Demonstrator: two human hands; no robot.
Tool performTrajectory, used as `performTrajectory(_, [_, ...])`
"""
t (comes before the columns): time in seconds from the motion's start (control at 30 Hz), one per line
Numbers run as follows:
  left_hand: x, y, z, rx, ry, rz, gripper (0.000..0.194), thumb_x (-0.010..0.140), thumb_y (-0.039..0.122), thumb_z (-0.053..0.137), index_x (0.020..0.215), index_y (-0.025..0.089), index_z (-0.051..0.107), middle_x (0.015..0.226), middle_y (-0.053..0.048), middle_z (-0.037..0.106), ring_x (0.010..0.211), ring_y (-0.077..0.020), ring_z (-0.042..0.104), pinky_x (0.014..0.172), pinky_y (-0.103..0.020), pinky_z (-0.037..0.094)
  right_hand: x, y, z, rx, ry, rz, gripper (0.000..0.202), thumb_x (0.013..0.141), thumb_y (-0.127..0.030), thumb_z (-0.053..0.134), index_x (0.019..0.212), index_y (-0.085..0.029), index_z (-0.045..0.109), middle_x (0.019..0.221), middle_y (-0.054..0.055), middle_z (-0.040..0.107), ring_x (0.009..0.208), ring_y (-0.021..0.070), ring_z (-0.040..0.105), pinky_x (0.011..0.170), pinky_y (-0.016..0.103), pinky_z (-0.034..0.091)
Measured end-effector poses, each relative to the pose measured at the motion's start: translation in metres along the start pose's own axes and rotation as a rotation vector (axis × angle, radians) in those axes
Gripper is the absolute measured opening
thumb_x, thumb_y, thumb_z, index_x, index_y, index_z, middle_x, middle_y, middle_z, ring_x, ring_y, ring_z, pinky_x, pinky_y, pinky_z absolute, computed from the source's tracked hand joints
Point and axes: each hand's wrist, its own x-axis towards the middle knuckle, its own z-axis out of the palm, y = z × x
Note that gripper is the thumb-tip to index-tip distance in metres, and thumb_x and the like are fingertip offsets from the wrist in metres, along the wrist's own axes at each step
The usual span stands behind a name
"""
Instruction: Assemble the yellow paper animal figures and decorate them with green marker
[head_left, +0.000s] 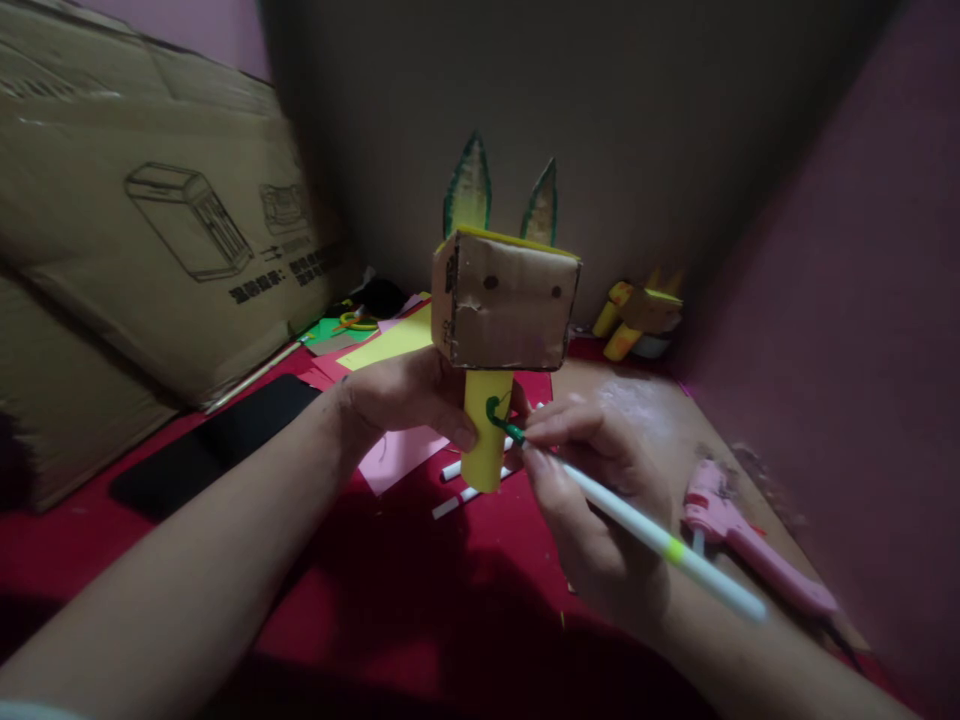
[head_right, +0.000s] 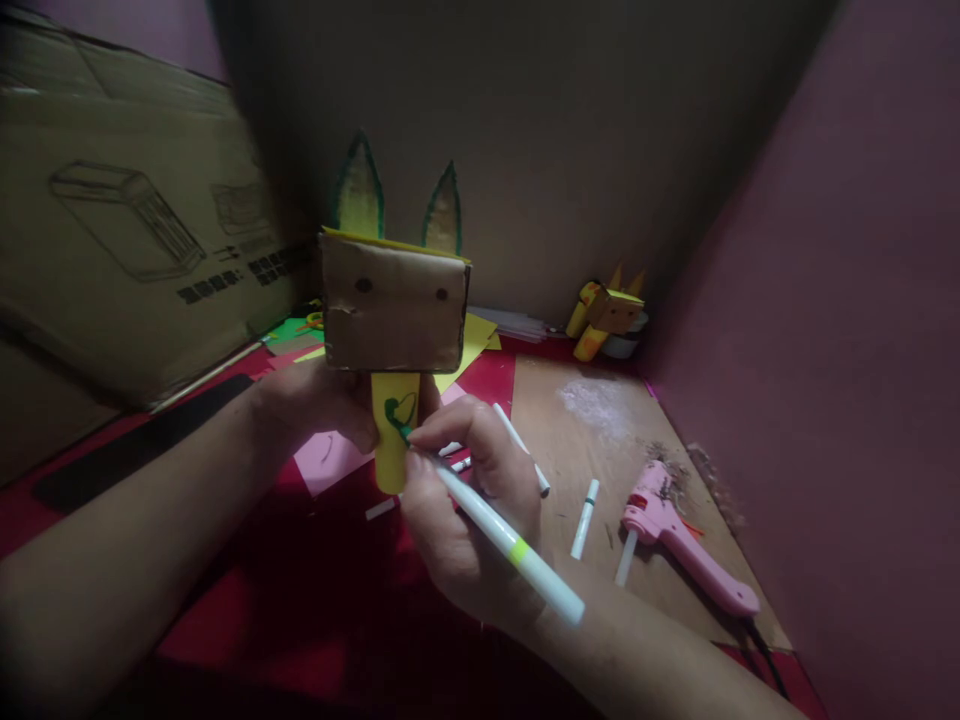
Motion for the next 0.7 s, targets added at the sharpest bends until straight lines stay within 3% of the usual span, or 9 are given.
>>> performTrajectory(0.3, [-0.0003,-0.0006,-0.0006,-0.009,-0.009,-0.004,0.040,0.064,0.003,0.079,0.103,0.004,0.068,0.095,-0.011,0.078,0.091,-0.0265,0.073,0.080,-0.034,0.058,0.0001,0.0007,-0.0001,0.022,-0.008,-0.019,0.013,0.080,-0.010,0.058,0.083,-0.022,0.060,0.079,0.000,0.059,0.071,0.0147,0.061,0.059,0.029,0.048])
performTrajectory(0.53, [0.0003,-0.0001,0.0006,-0.033,0.004,0.016,0.039,0.063,-0.005,0.076,0.101,0.004,0.069,0.092,-0.008,0.078,0.083,-0.0189,0.072,0.077,-0.028,0.057,-0.0006,0.0011,0.0010,0.020,-0.006,-0.006,0.010,0.082,-0.012,0.060,0.083,-0.021,0.060,0.081,0.001,0.061,0.067,0.0148,0.062,0.057,0.030,0.047])
performTrajectory(0.7, [0.0003,-0.0001,0.0014,-0.084,0.000,-0.005,0.038,0.063,-0.004,0.077,0.099,0.005,0.069,0.090,-0.008,0.079,0.084,-0.0208,0.073,0.076,-0.028,0.059,0.0002,0.0010,0.0019,0.026,-0.004,-0.011,0.010,0.082,-0.011,0.061,0.083,-0.021,0.060,0.078,0.000,0.060,0.066,0.0135,0.061,0.056,0.027,0.046])
